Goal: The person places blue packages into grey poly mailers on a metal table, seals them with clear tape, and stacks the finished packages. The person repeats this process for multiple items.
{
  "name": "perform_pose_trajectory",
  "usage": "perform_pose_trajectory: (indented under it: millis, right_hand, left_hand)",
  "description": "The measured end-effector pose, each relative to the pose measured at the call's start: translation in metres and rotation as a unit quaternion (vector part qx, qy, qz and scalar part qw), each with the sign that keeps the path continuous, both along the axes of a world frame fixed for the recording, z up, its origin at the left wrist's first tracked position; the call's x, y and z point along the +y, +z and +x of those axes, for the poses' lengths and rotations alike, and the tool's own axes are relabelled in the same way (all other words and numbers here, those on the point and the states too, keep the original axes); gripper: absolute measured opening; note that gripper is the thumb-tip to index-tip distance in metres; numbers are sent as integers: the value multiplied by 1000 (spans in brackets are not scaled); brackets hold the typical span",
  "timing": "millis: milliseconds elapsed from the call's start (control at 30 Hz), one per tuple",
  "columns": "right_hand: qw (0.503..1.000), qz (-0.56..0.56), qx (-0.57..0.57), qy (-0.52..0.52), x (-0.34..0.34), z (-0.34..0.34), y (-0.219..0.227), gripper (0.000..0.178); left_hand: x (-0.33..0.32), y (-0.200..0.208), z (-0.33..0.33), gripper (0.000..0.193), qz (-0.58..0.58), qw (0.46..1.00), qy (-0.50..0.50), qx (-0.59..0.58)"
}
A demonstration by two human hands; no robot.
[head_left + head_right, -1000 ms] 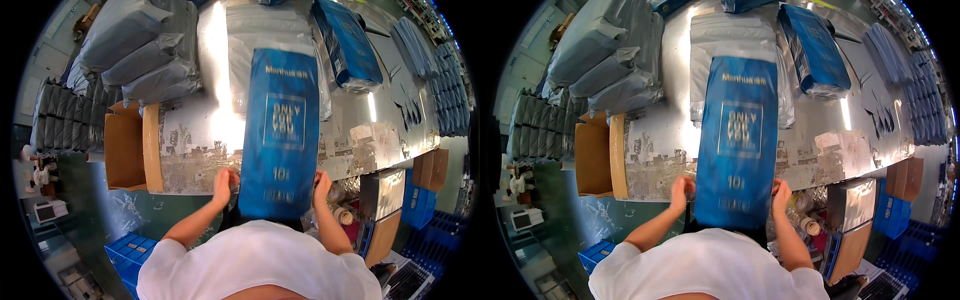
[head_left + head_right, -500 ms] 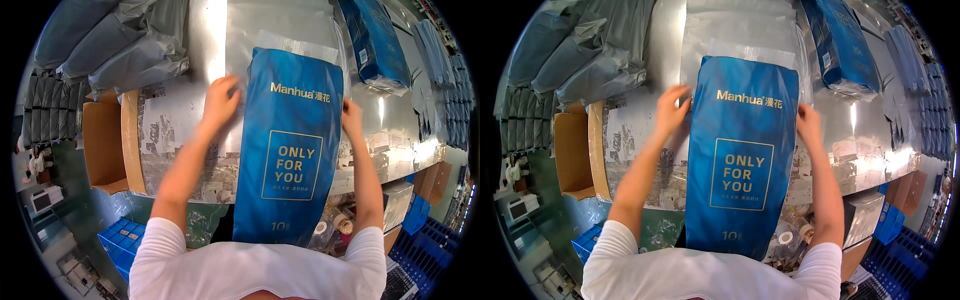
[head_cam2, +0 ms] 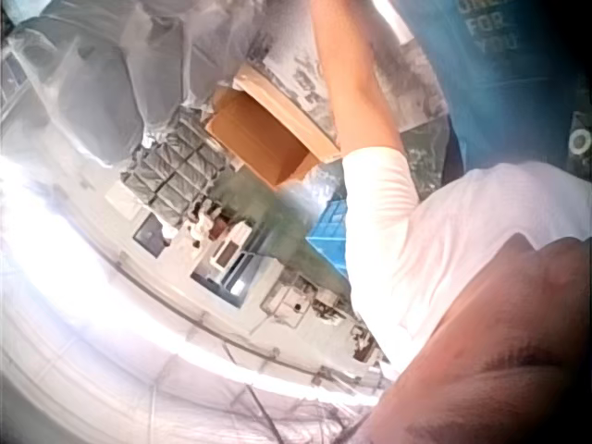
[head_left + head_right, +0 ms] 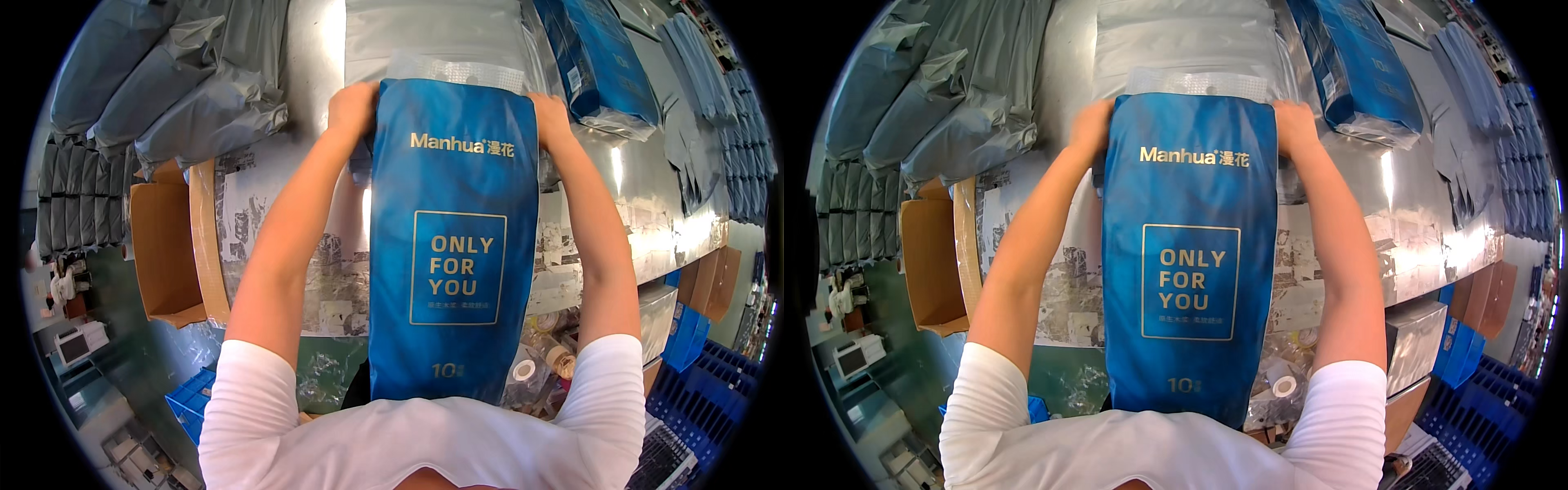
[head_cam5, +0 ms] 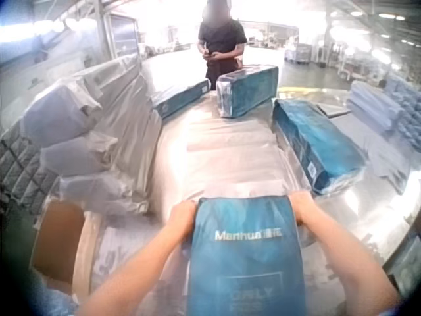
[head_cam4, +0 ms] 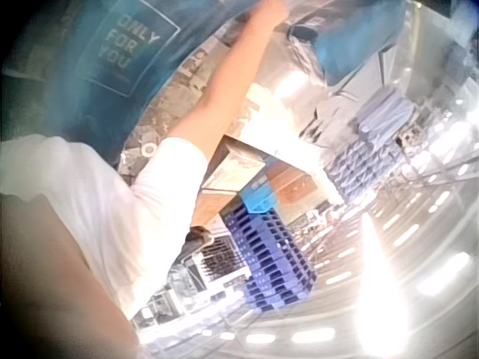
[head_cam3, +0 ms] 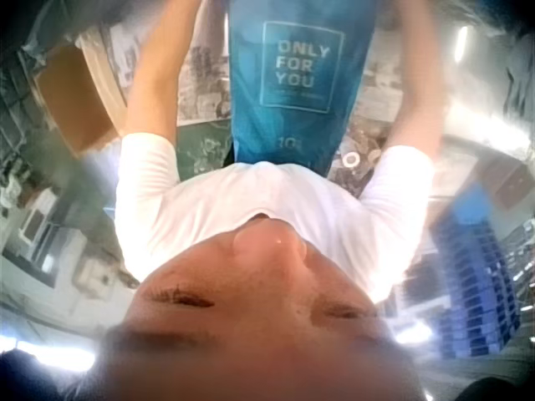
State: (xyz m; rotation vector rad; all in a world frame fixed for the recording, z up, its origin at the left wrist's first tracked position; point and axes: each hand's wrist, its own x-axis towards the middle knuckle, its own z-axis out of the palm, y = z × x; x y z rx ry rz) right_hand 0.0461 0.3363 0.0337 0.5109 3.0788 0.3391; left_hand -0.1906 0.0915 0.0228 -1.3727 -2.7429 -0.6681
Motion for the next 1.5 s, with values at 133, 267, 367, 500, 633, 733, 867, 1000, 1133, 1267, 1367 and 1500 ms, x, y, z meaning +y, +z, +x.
perform_pose_trajectory:
  millis: [133, 267, 367, 500, 633, 733, 867, 1000, 1133, 1267, 1367, 1500]
  right_hand:
    - [952, -87, 282, -77, 0, -3, -5, 14]
    - [984, 55, 158, -65, -12, -10, -13, 14]
    - [938, -154, 231, -210, -14, -8, -3, 13]
    - [873, -236, 412, -109, -40, 33, -32, 10]
    - [891, -154, 398, -157, -47, 7, 4, 11]
    - [958, -100, 205, -171, -9, -7, 10, 14]
    - [955, -175, 145, -189, -5, -15, 21, 21]
    - [915, -266, 244, -179, -17, 14, 8, 29]
    - [907, -255, 314, -116, -52, 35, -11, 28]
    - [912, -287, 212, -204, -50, 42, -44, 24]
    - [925, -262, 134, -241, -53, 60, -62, 27]
    - [879, -408, -74, -236, -127, 109, 7, 26]
  left_hand:
    - [-4, 5, -3, 10, 167, 984, 52, -40]
    - [-13, 13, 3, 11, 19, 999, -25, -27]
    - [-23, 33, 24, 5, 242, 968, -2, -60]
    - [-60, 35, 45, 15, 239, 954, -179, 15]
    - [-29, 19, 28, 26, 172, 985, -9, 27]
    - [-5, 16, 15, 18, 4, 997, 15, 75]
    - [-7, 18, 13, 11, 83, 996, 19, 30]
    - [-50, 18, 33, 12, 311, 948, -72, 0]
    - [-66, 7, 44, 12, 266, 961, -67, 15]
    - [-47, 13, 58, 16, -89, 987, 58, -124]
    - [-54, 10, 68, 17, -106, 986, 55, -120]
    - [-129, 15, 102, 25, -231, 951, -42, -200]
